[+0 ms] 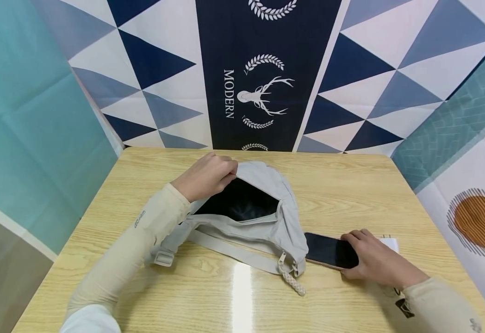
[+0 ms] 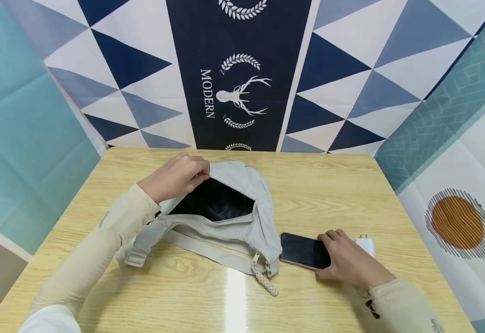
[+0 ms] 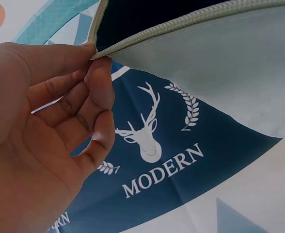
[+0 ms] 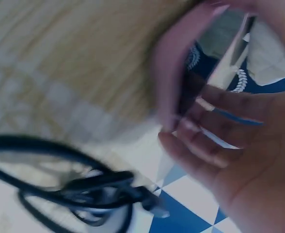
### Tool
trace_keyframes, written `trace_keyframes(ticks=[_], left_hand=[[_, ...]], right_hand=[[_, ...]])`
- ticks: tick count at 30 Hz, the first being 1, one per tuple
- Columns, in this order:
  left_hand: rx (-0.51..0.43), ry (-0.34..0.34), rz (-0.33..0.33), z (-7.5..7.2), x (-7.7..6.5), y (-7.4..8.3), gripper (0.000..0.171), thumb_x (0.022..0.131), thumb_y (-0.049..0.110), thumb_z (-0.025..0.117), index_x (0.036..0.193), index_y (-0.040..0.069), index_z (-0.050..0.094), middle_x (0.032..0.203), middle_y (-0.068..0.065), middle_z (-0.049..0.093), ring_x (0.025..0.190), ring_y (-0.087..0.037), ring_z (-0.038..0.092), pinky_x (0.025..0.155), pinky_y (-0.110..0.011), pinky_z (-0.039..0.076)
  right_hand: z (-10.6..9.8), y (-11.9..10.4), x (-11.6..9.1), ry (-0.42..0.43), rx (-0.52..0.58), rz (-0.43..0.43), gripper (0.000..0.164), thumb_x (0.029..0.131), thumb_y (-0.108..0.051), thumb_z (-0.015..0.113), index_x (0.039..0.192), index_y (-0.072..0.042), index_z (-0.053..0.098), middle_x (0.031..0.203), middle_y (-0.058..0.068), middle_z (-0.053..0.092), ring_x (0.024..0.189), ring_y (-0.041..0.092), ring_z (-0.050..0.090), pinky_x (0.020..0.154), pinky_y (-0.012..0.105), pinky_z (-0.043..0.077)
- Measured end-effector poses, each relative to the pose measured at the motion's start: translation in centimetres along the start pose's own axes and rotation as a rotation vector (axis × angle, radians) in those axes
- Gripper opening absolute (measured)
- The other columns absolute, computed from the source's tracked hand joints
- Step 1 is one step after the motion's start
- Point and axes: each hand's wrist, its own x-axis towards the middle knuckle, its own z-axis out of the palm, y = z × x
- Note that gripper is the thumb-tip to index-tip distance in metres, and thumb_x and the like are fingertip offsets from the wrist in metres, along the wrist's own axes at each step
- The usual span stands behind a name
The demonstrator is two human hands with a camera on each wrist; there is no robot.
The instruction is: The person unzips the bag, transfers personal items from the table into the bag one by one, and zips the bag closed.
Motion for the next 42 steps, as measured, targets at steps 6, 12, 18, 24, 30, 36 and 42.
trace_keyframes(ticks=[6, 12, 18, 24, 30, 36, 42], left_hand=[[0.009, -0.012, 0.014, 0.2, 0.2, 0.0, 0.011, 0.096, 0.006, 0.064, 0.085, 0.008, 0.068, 0.078, -0.001, 0.065, 0.065, -0.015, 0.058, 0.070, -0.037, 0.044], [0.012, -0.020, 0.007, 0.2, 0.1, 0.1, 0.010, 0.095, 0.006, 0.066, 0.086, 0.007, 0.069, 0.080, -0.002, 0.066, 0.066, -0.015, 0.059, 0.070, -0.036, 0.043], [0.024, -0.022, 0.007, 0.3, 0.1, 0.2, 0.010, 0.095, 0.007, 0.067, 0.085, 0.009, 0.067, 0.079, -0.002, 0.066, 0.067, -0.016, 0.059, 0.069, -0.036, 0.042], [0.026, -0.016, 0.009, 0.3, 0.1, 0.3, 0.010, 0.095, 0.007, 0.067, 0.085, 0.009, 0.067, 0.080, -0.002, 0.066, 0.067, -0.016, 0.060, 0.069, -0.037, 0.043], [0.028, -0.015, 0.012, 0.4, 0.1, 0.3, 0.010, 0.095, 0.007, 0.066, 0.085, 0.009, 0.067, 0.080, -0.002, 0.067, 0.066, -0.016, 0.060, 0.069, -0.037, 0.044], [0.029, -0.008, 0.015, 0.5, 0.2, 0.3, 0.011, 0.095, 0.007, 0.066, 0.085, 0.009, 0.067, 0.080, -0.002, 0.067, 0.065, -0.016, 0.059, 0.068, -0.037, 0.045], [0.027, -0.010, 0.011, 0.6, 0.1, 0.3, 0.011, 0.095, 0.007, 0.067, 0.084, 0.010, 0.066, 0.079, -0.002, 0.066, 0.064, -0.015, 0.058, 0.066, -0.036, 0.043]], right_hand=[[-0.2, -0.4, 0.1, 0.025, 0.045, 0.092, 0.077, 0.066, -0.047, 0.085, 0.120, 0.002, 0.060, 0.108, 0.013, 0.059, 0.074, 0.016, 0.057, 0.063, 0.036, 0.051], [-0.3, -0.7, -0.1, 0.007, 0.111, 0.125, 0.082, 0.066, -0.046, 0.085, 0.124, 0.003, 0.056, 0.107, 0.015, 0.062, 0.081, 0.016, 0.057, 0.068, 0.037, 0.050], [-0.4, -1.0, -0.5, 0.062, 0.052, 0.121, 0.082, 0.066, -0.050, 0.085, 0.125, 0.001, 0.059, 0.103, 0.014, 0.067, 0.078, 0.016, 0.059, 0.066, 0.038, 0.051], [-0.9, -1.4, -0.8, 0.118, -0.041, 0.114, 0.080, 0.065, -0.050, 0.084, 0.120, 0.003, 0.059, 0.088, 0.013, 0.066, 0.062, 0.014, 0.056, 0.055, 0.037, 0.048], [-1.4, -1.6, -1.3, 0.189, -0.075, 0.105, 0.081, 0.064, -0.048, 0.085, 0.119, 0.004, 0.057, 0.090, 0.018, 0.066, 0.060, 0.019, 0.057, 0.053, 0.042, 0.049], [-2.4, -2.1, -1.7, 0.280, -0.083, 0.089, 0.084, 0.064, -0.049, 0.083, 0.121, 0.007, 0.057, 0.095, 0.023, 0.067, 0.059, 0.024, 0.059, 0.050, 0.043, 0.048], [-3.2, -2.9, -1.7, 0.392, -0.101, 0.032, 0.082, 0.060, -0.049, 0.083, 0.117, 0.005, 0.058, 0.094, 0.019, 0.067, 0.061, 0.028, 0.061, 0.049, 0.044, 0.048]])
